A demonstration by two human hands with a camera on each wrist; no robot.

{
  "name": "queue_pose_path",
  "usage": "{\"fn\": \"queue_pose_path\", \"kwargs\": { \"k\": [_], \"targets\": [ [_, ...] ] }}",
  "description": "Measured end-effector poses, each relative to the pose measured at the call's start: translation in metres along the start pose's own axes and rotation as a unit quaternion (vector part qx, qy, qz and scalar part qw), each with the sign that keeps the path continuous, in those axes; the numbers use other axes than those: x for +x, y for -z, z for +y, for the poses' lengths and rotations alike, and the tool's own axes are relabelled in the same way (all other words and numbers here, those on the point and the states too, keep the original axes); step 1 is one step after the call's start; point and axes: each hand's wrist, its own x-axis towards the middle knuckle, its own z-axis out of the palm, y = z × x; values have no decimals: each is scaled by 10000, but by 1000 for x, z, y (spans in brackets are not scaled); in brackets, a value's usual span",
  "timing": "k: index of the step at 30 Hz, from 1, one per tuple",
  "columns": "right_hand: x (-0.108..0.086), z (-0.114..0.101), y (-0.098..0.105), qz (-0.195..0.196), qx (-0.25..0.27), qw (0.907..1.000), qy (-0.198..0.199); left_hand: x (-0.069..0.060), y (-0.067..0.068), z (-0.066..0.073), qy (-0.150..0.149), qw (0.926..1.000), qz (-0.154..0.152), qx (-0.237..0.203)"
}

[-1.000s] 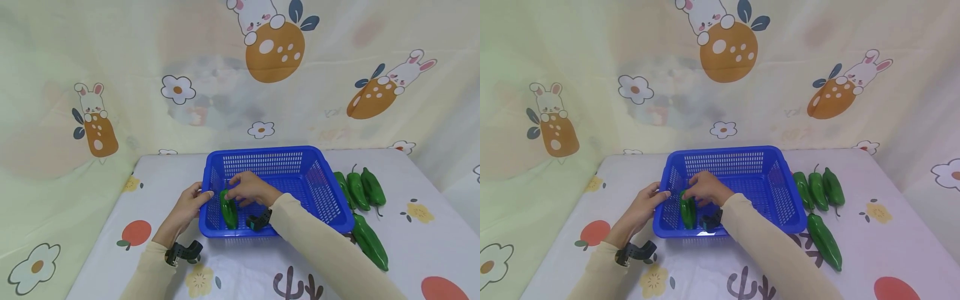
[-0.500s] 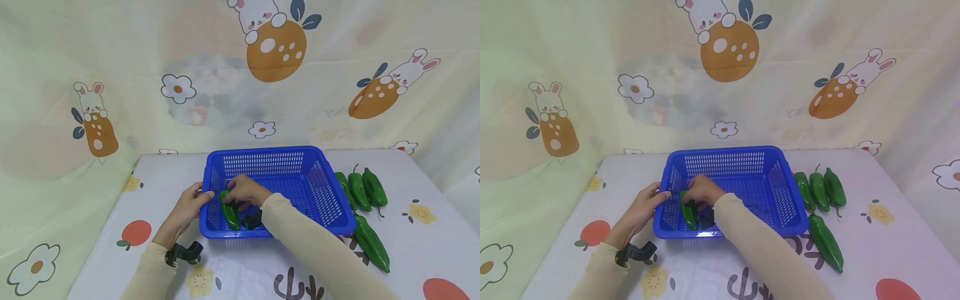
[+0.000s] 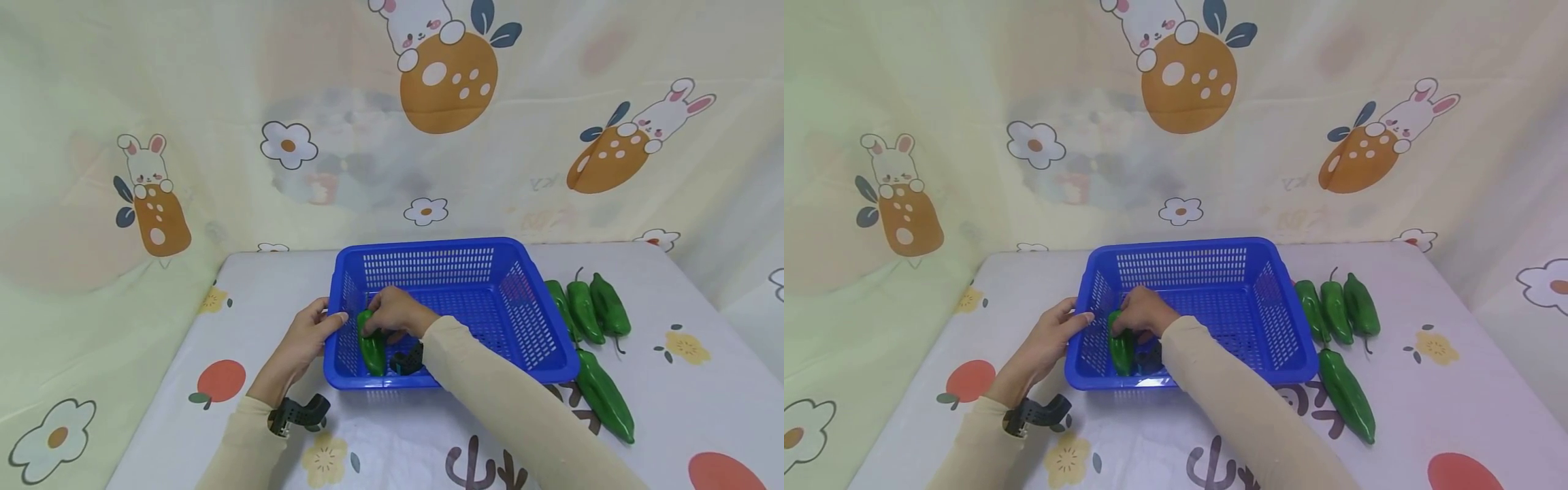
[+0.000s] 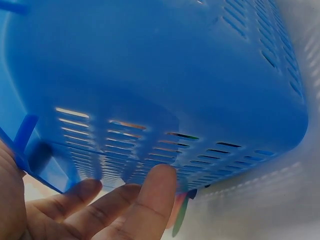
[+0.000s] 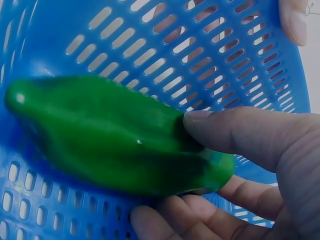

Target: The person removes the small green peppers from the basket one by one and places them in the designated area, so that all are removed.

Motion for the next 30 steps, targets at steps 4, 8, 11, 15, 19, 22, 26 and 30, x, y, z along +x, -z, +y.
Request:
{"fn": "queue_pose_path", "kwargs": {
  "k": [4,8,11,15,19,22,26,30],
  "targets": [
    [0,0,-1,49,84,9999,114,-1,1,0,-41,10000,-38,20],
    [-1,0,-1,50,146,9997,187,-1,1,0,-63,10000,-51,33],
    [-2,0,0,30,167,9997,199,-1,2,0,-80,9999,-74,39],
    [-2,0,2,9,155,9996,236,-1,0,0,-63,10000,-72,22],
    [-4,-2,3,-33,139,9994,331,0,1,0,-73,9999,-110,11],
    [-5,-4,3,-23,112,9994,320,0,1,0,-77,9999,-136,-3],
    [-5,-4,2,-10,115,9996,266,-1,1,1,-76,9999,-147,15],
    [-6,-3,3,-11,179,9994,283,-2,1,1,-57,9999,-134,21]
  ]
}}
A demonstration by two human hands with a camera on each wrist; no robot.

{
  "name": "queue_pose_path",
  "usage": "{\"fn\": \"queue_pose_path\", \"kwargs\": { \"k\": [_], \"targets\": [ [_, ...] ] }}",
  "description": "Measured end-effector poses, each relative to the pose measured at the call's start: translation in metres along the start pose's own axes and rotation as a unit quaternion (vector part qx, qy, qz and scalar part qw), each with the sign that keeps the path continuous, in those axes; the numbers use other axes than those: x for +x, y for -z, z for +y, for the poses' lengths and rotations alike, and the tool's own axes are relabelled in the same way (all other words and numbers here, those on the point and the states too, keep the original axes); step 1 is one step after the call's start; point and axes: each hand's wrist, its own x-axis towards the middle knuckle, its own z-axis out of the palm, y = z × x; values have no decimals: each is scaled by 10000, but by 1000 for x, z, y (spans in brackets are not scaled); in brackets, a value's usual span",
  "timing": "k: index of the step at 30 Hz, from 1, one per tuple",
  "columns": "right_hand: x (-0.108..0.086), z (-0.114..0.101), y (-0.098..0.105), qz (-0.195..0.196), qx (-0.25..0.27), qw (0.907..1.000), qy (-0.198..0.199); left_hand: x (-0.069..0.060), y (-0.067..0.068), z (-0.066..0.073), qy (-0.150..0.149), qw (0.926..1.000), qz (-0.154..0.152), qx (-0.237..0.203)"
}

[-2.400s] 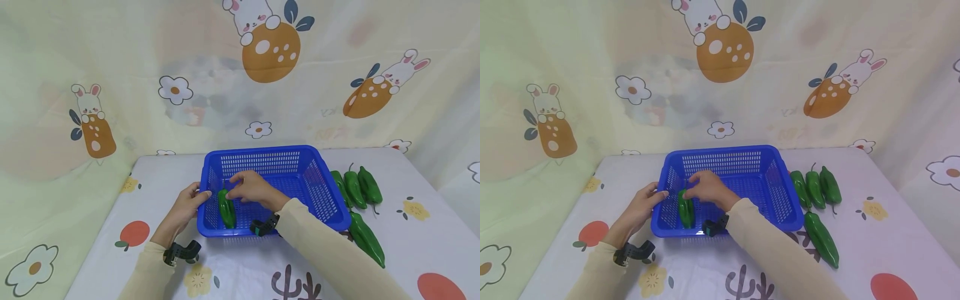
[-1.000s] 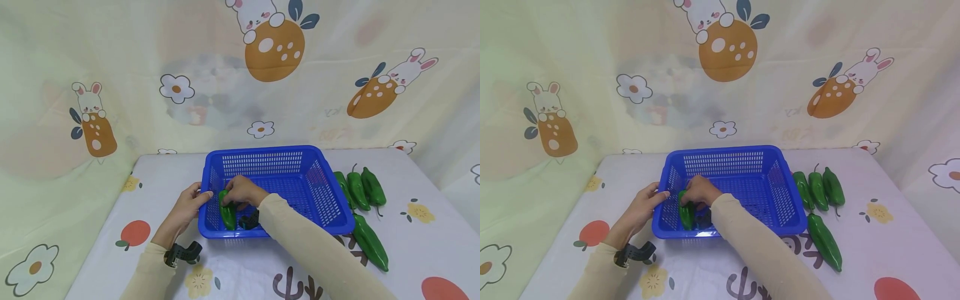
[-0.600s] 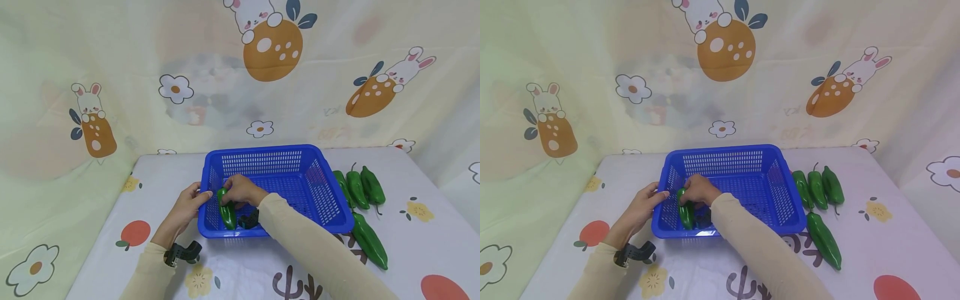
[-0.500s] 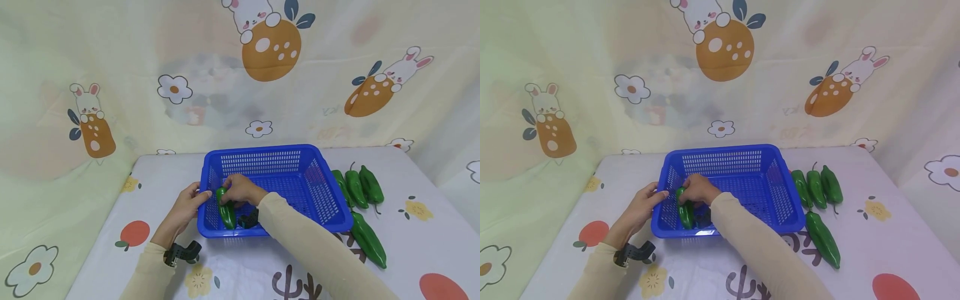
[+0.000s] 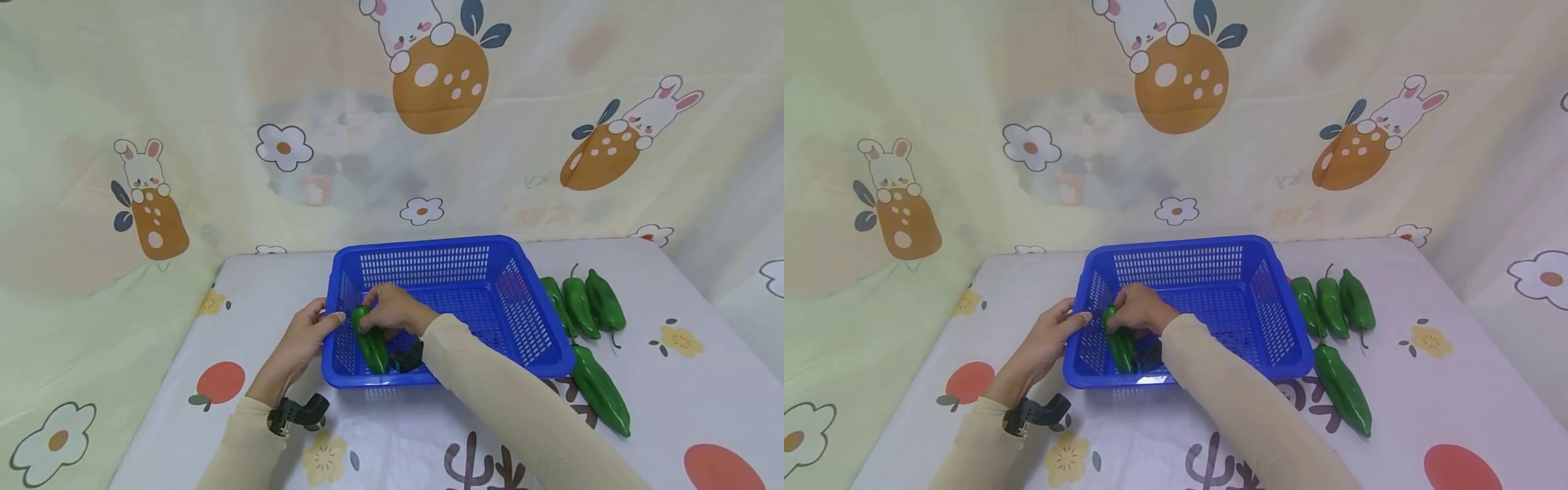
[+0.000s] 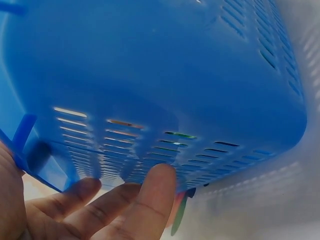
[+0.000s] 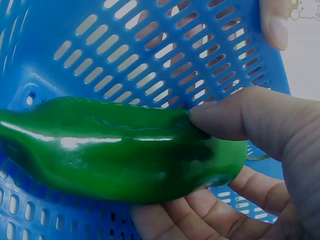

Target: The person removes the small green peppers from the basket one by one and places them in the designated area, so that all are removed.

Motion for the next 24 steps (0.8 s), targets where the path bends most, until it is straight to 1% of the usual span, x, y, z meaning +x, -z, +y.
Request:
{"fn": "queue_pose_path", "kwargs": {
  "k": [6,11,19,24],
  "targets": [
    [-6,1,8,6,190,9998,88,1,-1,-1,81,10000,37,-24],
    [-13,3,18,30,452,9988,166,3,-1,-2,8,10000,53,27],
    [-28,0,32,38,726,9972,166,3,-1,-3,-4,9999,147,89],
    [-39,-2,42,98,858,9961,198,3,-2,-2,17,9998,175,50]
  ]
}}
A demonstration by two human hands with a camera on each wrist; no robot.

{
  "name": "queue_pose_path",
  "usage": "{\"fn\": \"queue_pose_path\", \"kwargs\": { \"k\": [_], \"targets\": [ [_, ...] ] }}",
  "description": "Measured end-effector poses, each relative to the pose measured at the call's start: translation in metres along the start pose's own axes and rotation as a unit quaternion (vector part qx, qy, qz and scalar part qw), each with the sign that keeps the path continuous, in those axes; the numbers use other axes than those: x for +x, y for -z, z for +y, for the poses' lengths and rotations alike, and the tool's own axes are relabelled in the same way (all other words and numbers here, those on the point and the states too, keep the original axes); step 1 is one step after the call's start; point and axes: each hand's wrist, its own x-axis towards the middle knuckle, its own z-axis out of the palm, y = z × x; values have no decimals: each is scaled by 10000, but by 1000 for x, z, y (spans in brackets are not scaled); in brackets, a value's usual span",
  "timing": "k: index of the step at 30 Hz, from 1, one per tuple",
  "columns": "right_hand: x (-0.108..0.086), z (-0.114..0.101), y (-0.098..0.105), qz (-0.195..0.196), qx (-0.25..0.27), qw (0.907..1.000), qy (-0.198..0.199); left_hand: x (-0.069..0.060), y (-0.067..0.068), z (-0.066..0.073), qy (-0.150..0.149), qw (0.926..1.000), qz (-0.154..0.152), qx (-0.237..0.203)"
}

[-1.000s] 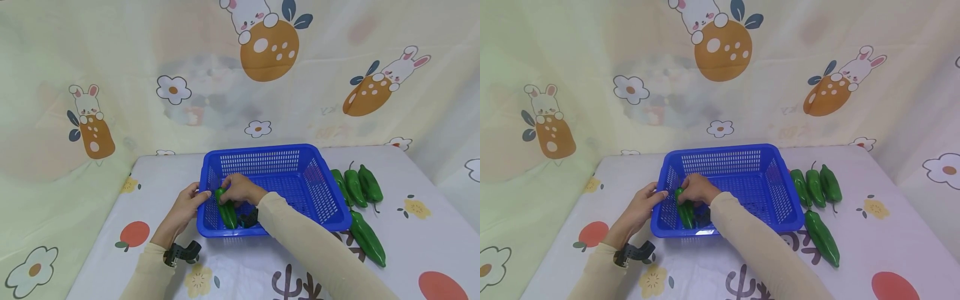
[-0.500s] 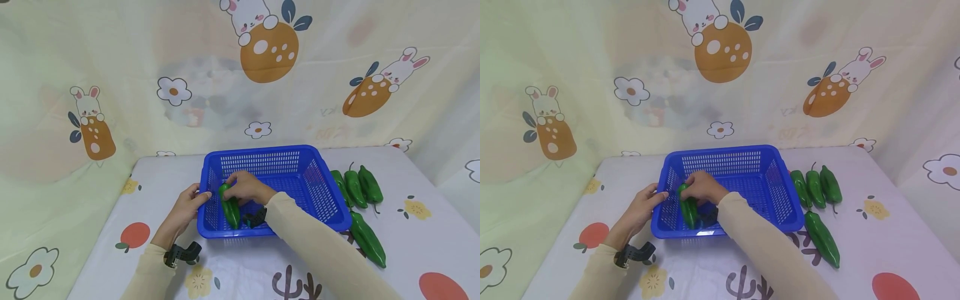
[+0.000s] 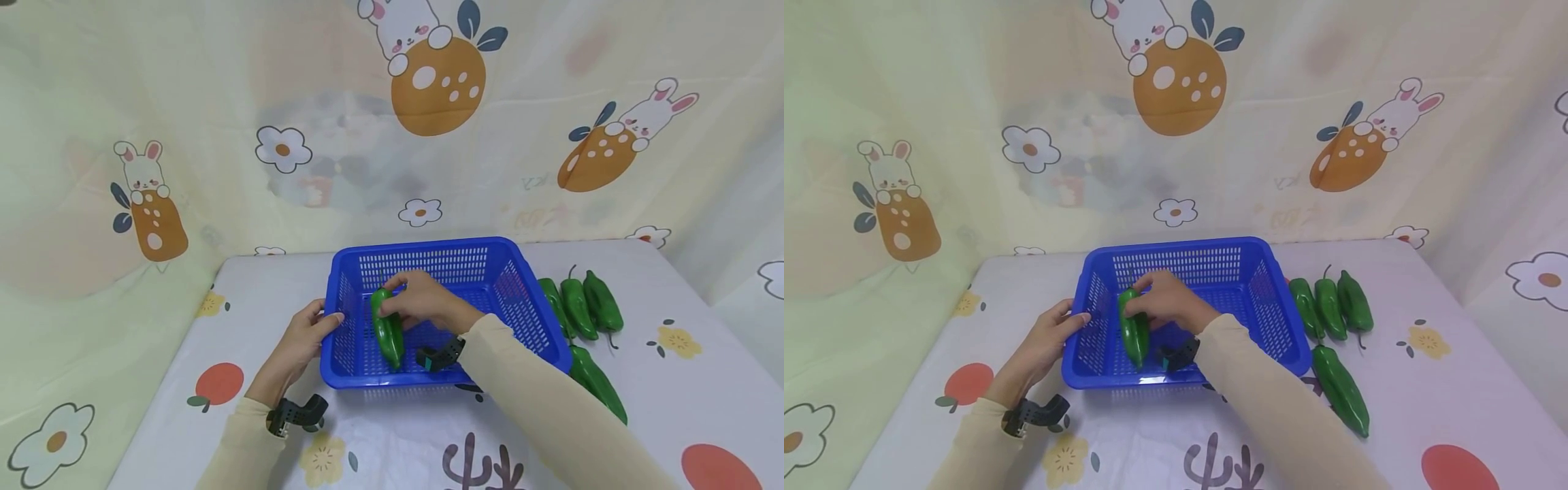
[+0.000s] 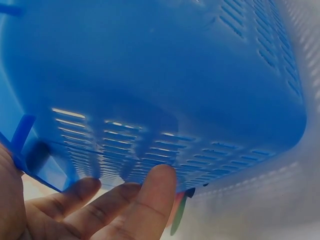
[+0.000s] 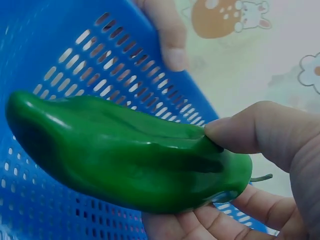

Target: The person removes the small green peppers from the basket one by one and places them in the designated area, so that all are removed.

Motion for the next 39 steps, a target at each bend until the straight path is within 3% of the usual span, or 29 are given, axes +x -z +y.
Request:
{"fn": "queue_pose_path", "kwargs": {
  "k": [18,39],
  "targets": [
    [-23,0,33,228,179,9995,81,0,-1,-1,-29,10000,-21,-14],
    [-36,10,47,334,198,9992,136,0,0,-2,-48,9999,-81,-44]
  ]
}}
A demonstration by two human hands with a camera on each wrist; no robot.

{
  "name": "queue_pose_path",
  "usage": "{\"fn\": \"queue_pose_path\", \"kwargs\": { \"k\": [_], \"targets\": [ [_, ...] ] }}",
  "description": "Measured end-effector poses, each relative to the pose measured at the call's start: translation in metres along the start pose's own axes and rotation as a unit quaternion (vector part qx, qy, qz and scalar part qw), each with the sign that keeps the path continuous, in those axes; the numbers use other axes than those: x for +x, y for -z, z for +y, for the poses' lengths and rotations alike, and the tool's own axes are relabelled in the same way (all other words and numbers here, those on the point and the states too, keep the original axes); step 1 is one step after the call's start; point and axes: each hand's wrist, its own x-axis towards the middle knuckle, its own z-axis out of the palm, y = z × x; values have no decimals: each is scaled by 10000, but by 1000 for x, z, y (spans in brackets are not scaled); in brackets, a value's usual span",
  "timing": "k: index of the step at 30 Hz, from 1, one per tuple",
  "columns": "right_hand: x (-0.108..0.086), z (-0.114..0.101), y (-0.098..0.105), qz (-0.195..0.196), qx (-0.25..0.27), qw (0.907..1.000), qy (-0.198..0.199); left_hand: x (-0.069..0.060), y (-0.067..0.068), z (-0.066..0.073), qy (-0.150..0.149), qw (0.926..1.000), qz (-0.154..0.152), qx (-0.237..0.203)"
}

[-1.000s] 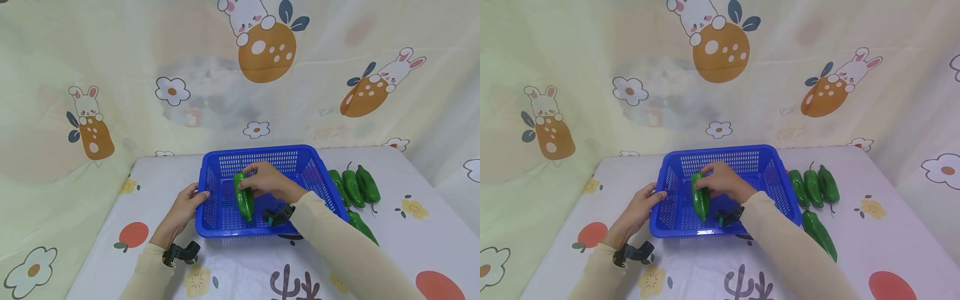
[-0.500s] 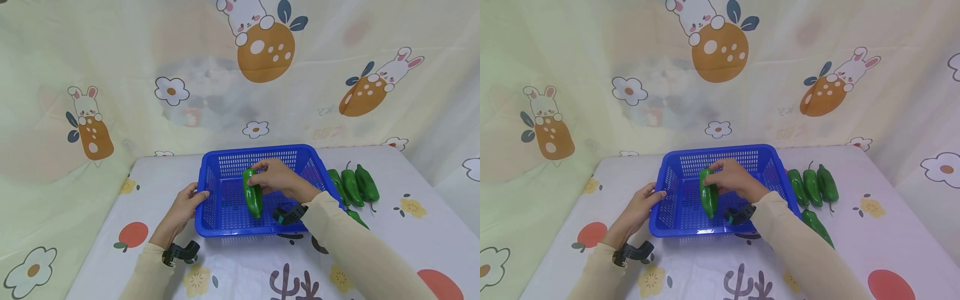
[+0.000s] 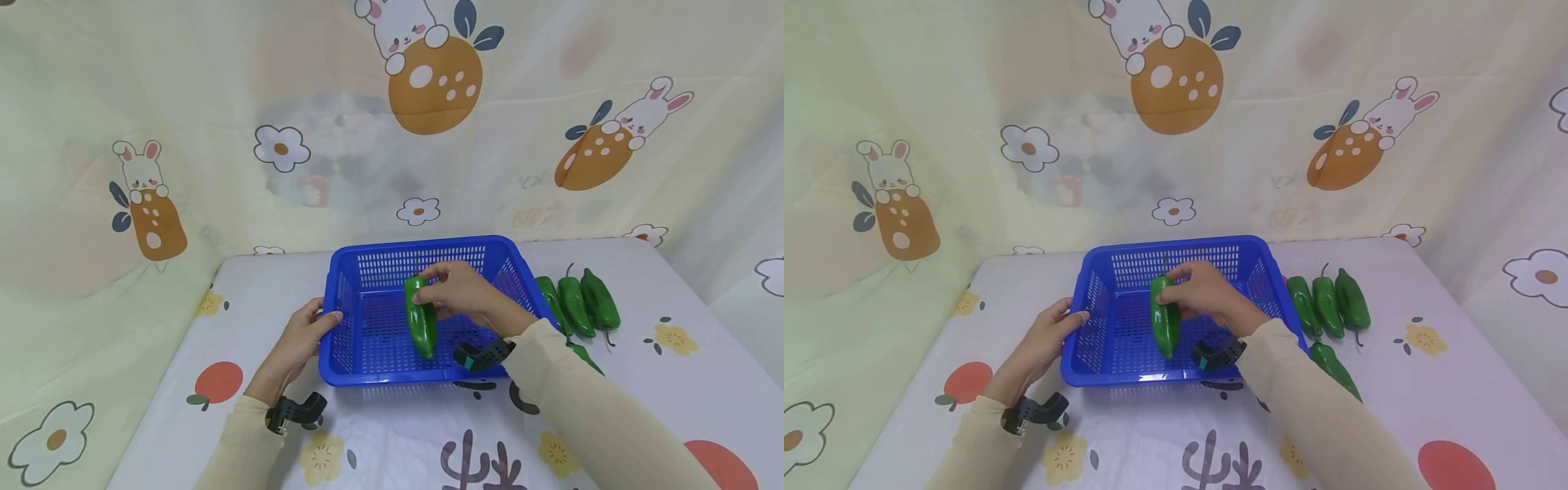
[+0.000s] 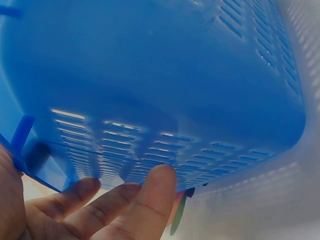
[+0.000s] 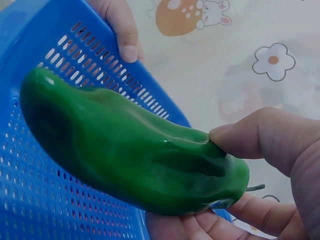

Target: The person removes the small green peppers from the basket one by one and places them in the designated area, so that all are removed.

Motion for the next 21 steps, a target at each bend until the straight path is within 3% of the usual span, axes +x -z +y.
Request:
{"fn": "queue_pose_path", "kwargs": {
  "k": [21],
  "targets": [
    [-22,2,15,107,99,9998,106,0,0,0,36,10000,23,7]
  ]
}}
